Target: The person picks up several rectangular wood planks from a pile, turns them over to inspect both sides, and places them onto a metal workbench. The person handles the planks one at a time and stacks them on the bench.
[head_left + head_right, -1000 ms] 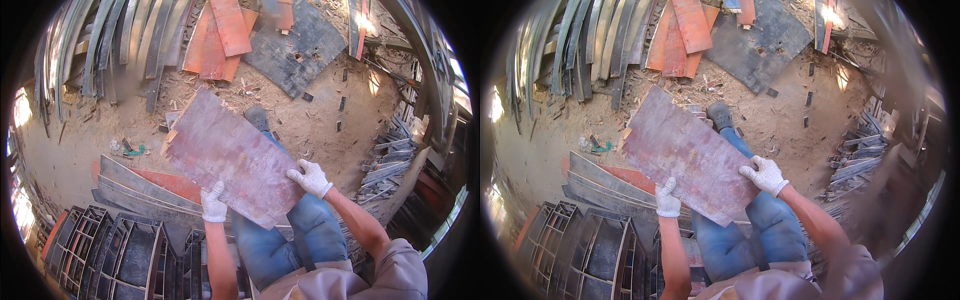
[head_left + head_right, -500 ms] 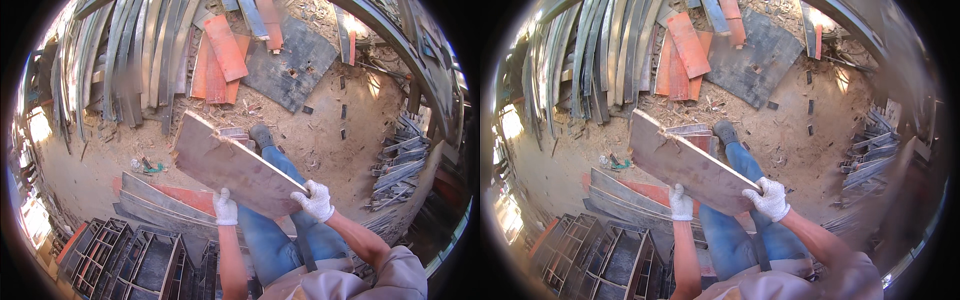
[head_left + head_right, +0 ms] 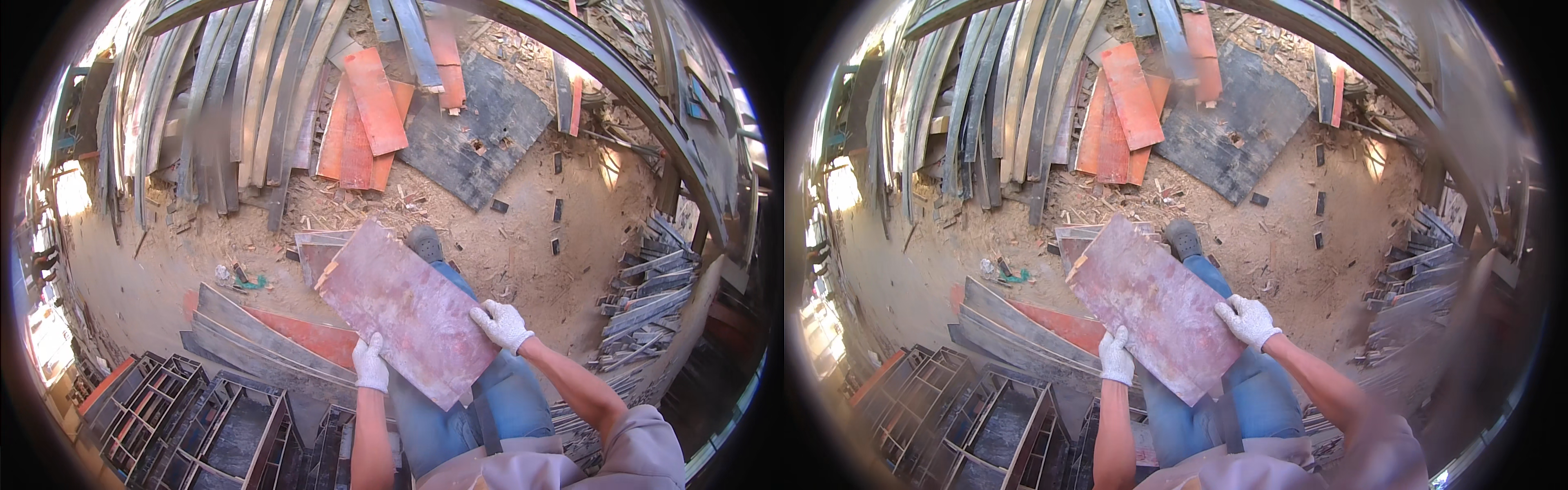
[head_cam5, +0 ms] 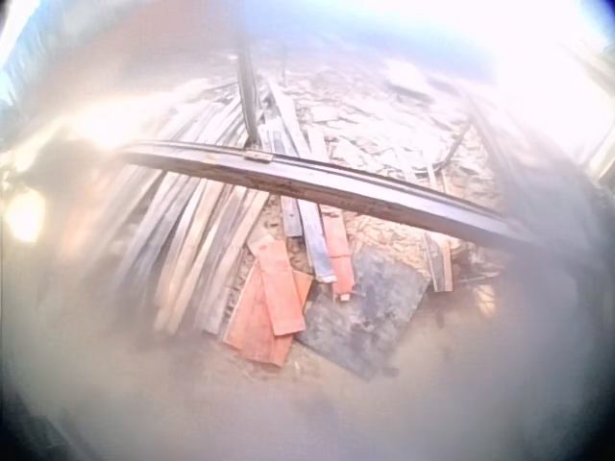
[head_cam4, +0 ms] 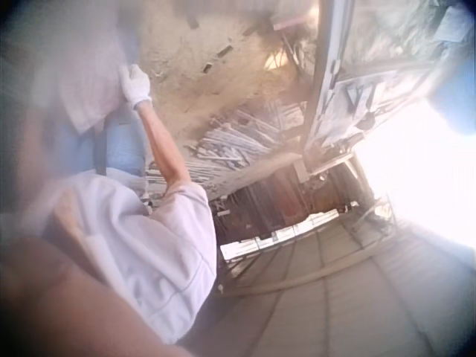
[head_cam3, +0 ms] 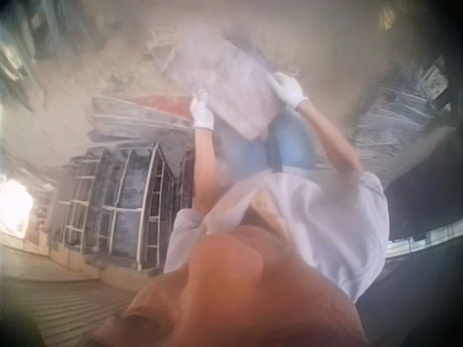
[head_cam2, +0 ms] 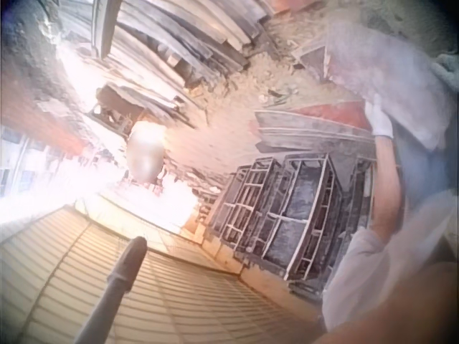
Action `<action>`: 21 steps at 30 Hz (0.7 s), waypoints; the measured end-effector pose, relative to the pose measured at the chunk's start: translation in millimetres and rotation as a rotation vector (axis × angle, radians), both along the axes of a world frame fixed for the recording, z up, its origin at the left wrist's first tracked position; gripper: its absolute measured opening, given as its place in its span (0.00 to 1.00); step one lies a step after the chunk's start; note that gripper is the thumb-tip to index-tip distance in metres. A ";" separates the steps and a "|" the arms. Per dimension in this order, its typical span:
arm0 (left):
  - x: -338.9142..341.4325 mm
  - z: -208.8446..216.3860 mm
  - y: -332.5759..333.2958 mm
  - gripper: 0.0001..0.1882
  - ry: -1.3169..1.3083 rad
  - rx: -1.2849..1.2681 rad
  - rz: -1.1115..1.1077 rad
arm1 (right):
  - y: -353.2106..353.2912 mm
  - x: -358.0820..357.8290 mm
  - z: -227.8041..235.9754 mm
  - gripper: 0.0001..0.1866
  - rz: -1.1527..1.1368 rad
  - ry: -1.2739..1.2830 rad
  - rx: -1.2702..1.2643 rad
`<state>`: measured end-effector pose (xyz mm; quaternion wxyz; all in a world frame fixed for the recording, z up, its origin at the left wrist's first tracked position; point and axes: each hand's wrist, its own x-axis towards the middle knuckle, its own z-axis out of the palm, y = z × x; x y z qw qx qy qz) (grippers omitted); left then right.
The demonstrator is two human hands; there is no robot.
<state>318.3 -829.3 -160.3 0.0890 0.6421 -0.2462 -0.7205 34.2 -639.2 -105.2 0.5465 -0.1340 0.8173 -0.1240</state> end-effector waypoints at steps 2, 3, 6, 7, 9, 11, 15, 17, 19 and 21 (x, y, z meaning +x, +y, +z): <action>18.4 -22.5 5.3 0.28 -0.060 -0.020 0.081 | -8.7 5.2 -19.2 0.26 0.074 0.038 -0.077; 29.4 -35.7 8.5 0.28 -0.092 -0.022 0.118 | -13.8 5.3 -34.6 0.26 0.081 0.029 -0.098; 65.4 -82.9 7.0 0.28 -0.198 -0.084 0.175 | -42.2 -5.8 -88.3 0.28 0.075 0.012 -0.084; 55.4 -88.9 -2.2 0.26 -0.238 -0.095 0.190 | -53.0 -11.7 -107.2 0.28 0.058 0.021 -0.055; 54.6 -114.3 -15.3 0.25 -0.278 -0.141 0.218 | -81.0 -28.7 -152.6 0.32 0.032 0.074 -0.035; 52.1 -135.7 -29.9 0.22 -0.383 -0.164 0.176 | -106.2 -47.2 -205.5 0.36 0.000 0.124 -0.019; 47.3 -199.3 -53.3 0.19 -0.449 -0.235 0.221 | -178.9 -105.7 -313.1 0.47 0.026 0.334 0.019; 58.4 -241.0 -58.2 0.20 -0.417 -0.290 0.271 | -219.0 -128.6 -377.5 0.52 0.021 0.413 0.021; 60.2 -275.1 -62.2 0.22 -0.424 -0.250 0.284 | -265.1 -148.3 -425.9 0.57 -0.005 0.481 0.026; 35.6 -289.5 -78.1 0.24 -0.436 -0.112 0.234 | -294.0 -184.2 -468.6 0.62 -0.089 0.572 0.037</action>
